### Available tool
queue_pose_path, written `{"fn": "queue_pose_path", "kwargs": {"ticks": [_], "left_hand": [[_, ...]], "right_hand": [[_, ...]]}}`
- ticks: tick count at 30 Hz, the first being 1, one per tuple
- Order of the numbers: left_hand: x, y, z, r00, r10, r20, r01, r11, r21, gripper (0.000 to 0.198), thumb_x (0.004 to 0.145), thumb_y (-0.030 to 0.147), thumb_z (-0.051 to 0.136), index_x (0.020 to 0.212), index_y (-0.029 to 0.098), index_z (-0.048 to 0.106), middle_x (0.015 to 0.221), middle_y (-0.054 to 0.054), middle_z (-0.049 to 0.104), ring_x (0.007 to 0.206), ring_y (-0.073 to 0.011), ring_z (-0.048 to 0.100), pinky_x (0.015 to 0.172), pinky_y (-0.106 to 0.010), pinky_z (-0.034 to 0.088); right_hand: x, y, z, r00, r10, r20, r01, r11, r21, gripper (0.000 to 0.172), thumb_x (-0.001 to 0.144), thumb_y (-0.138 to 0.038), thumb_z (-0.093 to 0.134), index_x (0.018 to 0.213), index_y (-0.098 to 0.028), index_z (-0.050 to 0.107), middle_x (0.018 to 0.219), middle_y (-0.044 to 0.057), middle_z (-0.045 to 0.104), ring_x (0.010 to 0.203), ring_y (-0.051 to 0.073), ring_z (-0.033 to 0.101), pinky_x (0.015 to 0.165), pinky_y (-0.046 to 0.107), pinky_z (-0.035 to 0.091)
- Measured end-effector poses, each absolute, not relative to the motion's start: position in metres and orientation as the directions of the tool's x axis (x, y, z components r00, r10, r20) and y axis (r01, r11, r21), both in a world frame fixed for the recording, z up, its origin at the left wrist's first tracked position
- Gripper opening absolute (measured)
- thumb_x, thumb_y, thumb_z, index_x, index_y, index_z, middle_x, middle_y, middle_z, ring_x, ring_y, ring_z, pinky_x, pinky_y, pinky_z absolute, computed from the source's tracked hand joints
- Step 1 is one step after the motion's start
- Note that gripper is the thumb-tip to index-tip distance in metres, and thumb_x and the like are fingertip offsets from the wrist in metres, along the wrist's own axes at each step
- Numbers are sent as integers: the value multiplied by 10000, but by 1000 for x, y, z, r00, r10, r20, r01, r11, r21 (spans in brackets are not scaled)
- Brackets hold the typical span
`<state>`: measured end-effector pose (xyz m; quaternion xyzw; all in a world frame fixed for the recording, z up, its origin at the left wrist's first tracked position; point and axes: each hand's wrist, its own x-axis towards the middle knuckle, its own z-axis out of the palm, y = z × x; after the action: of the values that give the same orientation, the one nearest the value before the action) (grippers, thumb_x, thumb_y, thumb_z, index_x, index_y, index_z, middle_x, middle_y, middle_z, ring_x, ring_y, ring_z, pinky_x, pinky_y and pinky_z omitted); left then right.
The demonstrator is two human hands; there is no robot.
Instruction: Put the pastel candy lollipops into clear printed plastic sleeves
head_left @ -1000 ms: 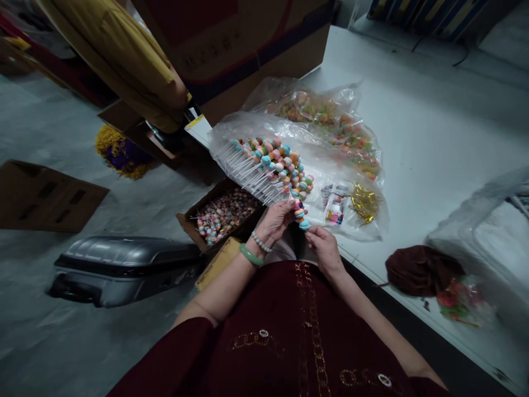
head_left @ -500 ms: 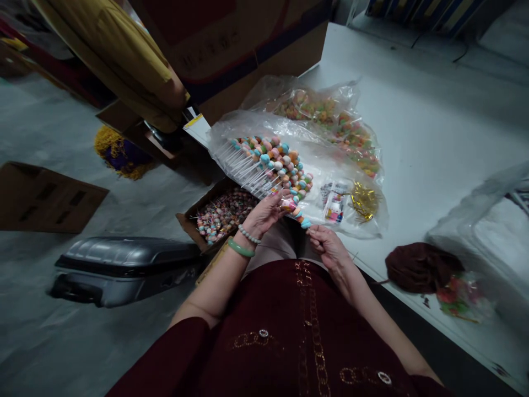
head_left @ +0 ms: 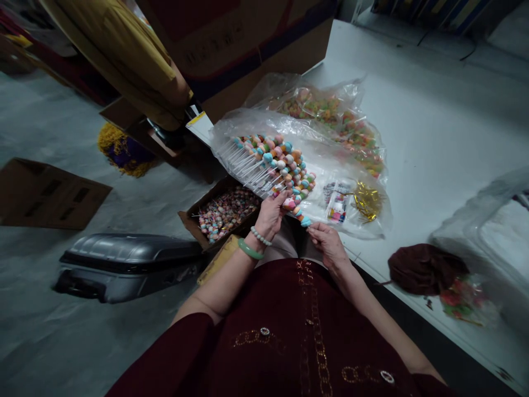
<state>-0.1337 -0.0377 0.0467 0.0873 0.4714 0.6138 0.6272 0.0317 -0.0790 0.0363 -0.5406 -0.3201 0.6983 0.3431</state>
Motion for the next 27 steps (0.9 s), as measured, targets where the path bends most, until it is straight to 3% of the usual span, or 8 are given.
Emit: {"fn": "queue_pose_path", "kwargs": {"ticks": [2,4,7,10,13,16,20,27], "left_hand": [[-131,-42,49,-182,869,-461,-666,236,708,249,699,319,804,820,136,687,737,-33,708,679,-153,683,660,-256,533],[-129,-44,49,-152,881,-447,-667,242,704,277,683,328,815,836,135,689,758,-42,713,694,-156,686,674,-266,540],[-126,-46,47,-115,894,-433,-698,238,676,303,682,352,817,840,130,684,771,-44,711,676,-141,674,676,-266,543],[-120,-46,44,-105,894,-435,-715,236,658,345,671,395,823,839,132,677,786,-38,707,661,-138,668,685,-279,544],[-117,-48,40,-94,891,-444,-698,259,667,369,658,432,826,800,131,666,758,-29,693,677,-143,668,712,-288,536],[-119,-50,36,-81,891,-447,-658,289,695,373,655,457,819,744,131,661,719,-24,677,666,-130,640,718,-285,522],[-131,-48,33,-41,862,-506,-575,393,717,371,663,470,806,715,125,682,687,-41,676,616,-135,603,700,-305,514],[-137,-46,40,-39,957,-286,-460,237,856,349,630,431,837,829,164,734,766,-34,714,771,-168,646,770,-282,516]], "right_hand": [[34,-82,32,-118,891,-438,-20,-443,-896,203,647,-372,699,661,-195,601,486,-53,460,442,87,339,431,229,214],[37,-87,27,-33,977,-209,217,-197,-956,151,735,-353,624,696,-207,632,568,-12,550,527,130,451,507,259,325],[41,-95,23,-105,983,149,587,182,-789,186,825,-276,527,815,-214,702,681,49,636,641,174,532,622,294,375],[42,-100,21,-233,945,228,689,326,-648,243,852,-234,484,853,-204,725,646,63,619,607,173,511,616,303,358],[39,-97,21,-131,980,151,596,200,-778,202,843,-279,516,823,-214,706,665,42,621,623,169,514,612,293,369],[38,-89,24,-16,984,-176,213,-169,-962,141,744,-345,620,736,-208,655,584,-12,553,530,129,441,509,258,322],[46,-78,31,-199,818,-539,-175,-571,-802,217,570,-333,734,685,-182,629,447,-80,392,411,60,236,416,220,117],[44,-77,34,-81,913,-400,-123,-408,-905,147,606,-297,710,647,-176,636,504,-57,468,475,71,337,456,219,223]]}}
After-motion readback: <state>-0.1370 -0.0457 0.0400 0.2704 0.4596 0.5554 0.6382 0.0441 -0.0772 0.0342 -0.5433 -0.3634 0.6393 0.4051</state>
